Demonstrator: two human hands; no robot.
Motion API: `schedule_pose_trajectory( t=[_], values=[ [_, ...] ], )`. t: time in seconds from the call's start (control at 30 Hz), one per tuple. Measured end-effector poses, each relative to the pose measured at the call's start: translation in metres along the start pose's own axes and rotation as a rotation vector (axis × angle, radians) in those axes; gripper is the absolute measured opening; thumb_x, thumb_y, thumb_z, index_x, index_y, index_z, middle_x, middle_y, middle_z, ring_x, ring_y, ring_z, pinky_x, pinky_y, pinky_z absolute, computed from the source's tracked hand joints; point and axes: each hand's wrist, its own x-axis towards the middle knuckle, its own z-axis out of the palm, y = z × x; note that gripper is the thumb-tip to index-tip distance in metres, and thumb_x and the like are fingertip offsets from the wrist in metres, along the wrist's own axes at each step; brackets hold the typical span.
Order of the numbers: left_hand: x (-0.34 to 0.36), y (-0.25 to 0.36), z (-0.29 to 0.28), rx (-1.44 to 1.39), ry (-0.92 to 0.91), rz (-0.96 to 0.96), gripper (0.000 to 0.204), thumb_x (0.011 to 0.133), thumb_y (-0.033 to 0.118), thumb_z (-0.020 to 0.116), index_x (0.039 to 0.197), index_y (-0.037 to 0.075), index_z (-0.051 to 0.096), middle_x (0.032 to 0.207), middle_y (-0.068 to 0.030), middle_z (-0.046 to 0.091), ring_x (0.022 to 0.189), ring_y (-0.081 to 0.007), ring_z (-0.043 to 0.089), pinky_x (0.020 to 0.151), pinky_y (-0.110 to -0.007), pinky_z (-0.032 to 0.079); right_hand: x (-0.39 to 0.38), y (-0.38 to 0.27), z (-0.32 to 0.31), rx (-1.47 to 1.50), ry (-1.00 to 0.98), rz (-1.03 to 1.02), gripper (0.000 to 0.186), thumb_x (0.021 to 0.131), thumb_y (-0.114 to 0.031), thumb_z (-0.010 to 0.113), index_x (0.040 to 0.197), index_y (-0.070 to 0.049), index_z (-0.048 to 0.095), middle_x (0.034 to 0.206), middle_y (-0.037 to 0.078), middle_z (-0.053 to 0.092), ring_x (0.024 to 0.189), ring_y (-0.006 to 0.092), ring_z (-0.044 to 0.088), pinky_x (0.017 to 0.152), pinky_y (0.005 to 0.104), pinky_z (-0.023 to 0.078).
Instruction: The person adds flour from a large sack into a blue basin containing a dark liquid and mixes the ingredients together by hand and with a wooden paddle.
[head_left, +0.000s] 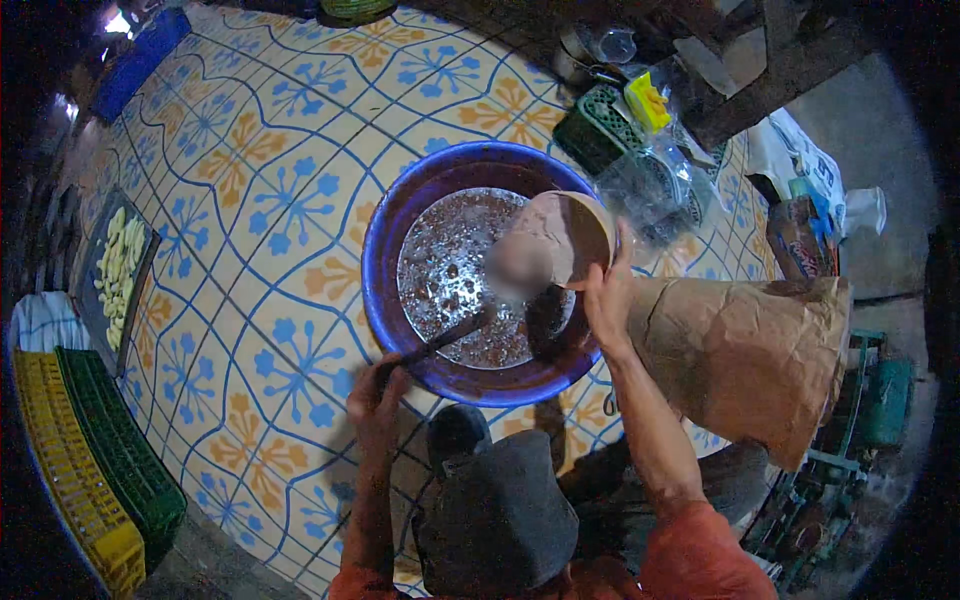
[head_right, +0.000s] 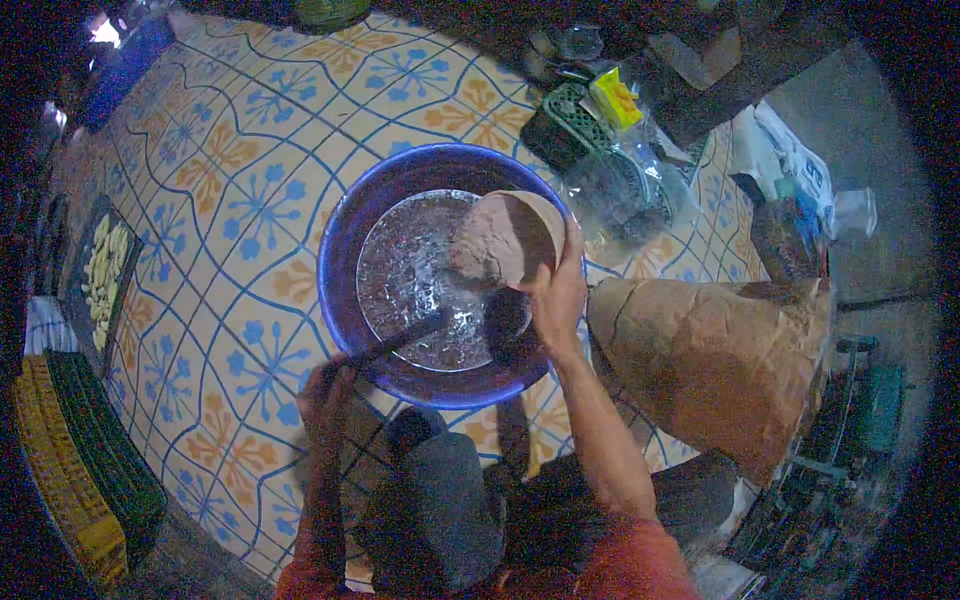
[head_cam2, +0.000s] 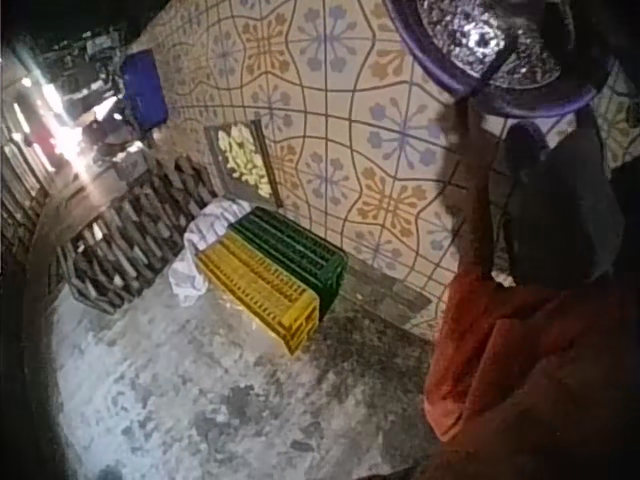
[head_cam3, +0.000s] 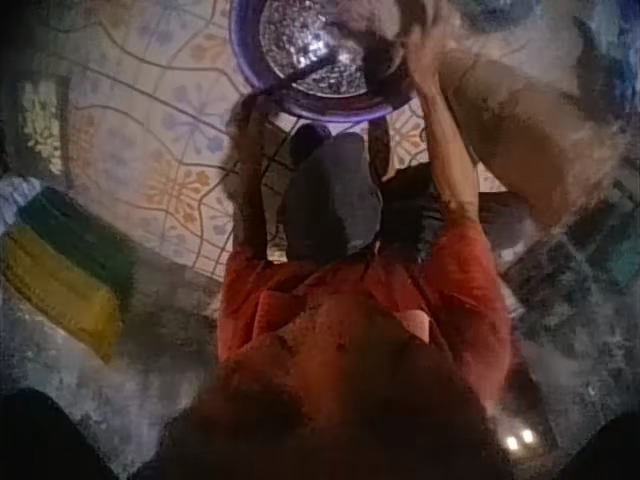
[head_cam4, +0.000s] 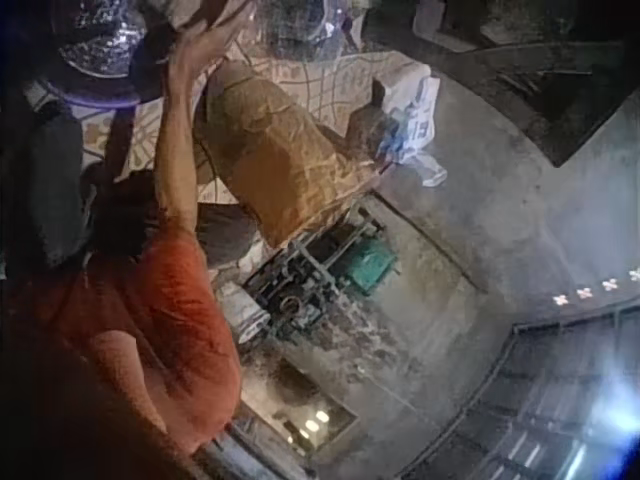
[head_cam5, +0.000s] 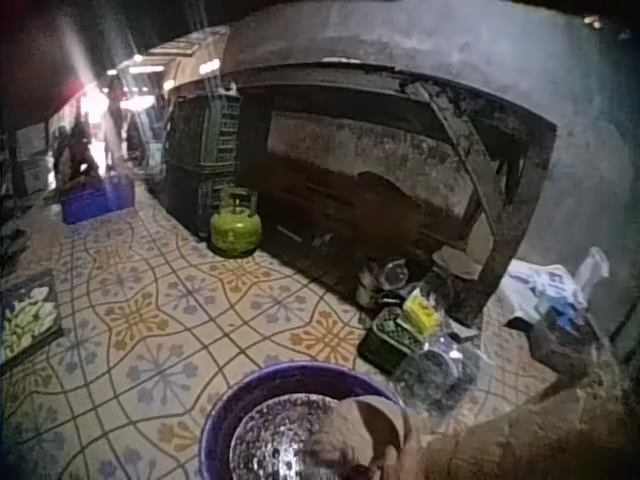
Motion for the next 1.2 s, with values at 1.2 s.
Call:
schedule_pose_trajectory(
  t=[1.2],
  values=[
    [0.021,0.037,0.013,0.449,-0.138,0.283,0.013,0.085,0.005,0.055,0.097,0.003,0.057,0.083,-0.0088,0.06,0.071,-0.0173,0.059,0.064,-0.028,0.047,0.016,0.005,0.004,-0.603,-0.126,-0.812,0.05,0.075,-0.007,0.054,0.119,-0.03,0.05,0.129,0.021,0.04,0.076,0.0266,0.062,0.058,0.0296,0.052]
  ],
)
